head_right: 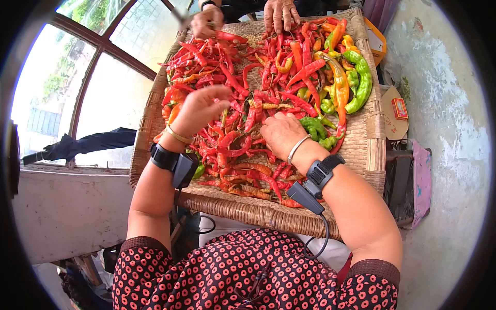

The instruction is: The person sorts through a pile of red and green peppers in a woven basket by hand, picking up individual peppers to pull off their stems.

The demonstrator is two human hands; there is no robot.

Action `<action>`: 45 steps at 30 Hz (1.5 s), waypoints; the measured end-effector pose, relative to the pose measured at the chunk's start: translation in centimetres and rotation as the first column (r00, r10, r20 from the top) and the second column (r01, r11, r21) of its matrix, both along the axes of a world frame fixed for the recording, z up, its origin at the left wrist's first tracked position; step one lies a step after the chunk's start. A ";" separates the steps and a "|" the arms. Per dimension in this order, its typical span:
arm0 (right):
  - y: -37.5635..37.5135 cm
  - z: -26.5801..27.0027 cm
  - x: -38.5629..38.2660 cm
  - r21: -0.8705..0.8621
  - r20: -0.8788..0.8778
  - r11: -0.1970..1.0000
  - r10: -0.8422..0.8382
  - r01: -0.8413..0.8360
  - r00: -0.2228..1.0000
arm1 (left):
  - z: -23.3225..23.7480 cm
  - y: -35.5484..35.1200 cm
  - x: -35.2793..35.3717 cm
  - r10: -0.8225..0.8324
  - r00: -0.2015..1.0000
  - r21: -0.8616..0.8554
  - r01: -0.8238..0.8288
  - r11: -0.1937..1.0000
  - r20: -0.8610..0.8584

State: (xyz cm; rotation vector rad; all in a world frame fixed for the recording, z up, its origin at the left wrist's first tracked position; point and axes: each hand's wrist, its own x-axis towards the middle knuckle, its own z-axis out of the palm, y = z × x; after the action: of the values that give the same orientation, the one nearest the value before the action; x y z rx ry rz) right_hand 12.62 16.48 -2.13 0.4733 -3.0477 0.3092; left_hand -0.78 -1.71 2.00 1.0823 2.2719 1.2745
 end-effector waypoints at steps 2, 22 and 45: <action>0.4 0.4 -0.1 -0.061 -0.012 0.998 -0.001 0.001 1.000 | -0.3 0.3 1.0 -0.141 0.985 -0.061 0.148 0.987 0.104; 1.2 6.2 -0.4 -0.757 0.601 0.403 0.117 0.515 0.791 | 0.8 1.2 3.2 -0.241 0.863 0.132 0.203 0.970 0.444; 1.3 4.2 -0.6 -0.782 0.604 0.366 0.238 0.505 0.761 | 2.0 1.2 3.5 -0.389 0.877 -0.224 0.455 0.862 0.284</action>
State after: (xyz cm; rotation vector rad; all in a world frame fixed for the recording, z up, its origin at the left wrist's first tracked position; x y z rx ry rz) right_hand 12.02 17.79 2.07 -0.0606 -2.5996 2.4653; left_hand 2.68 -0.56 4.01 1.1738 1.8336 0.8149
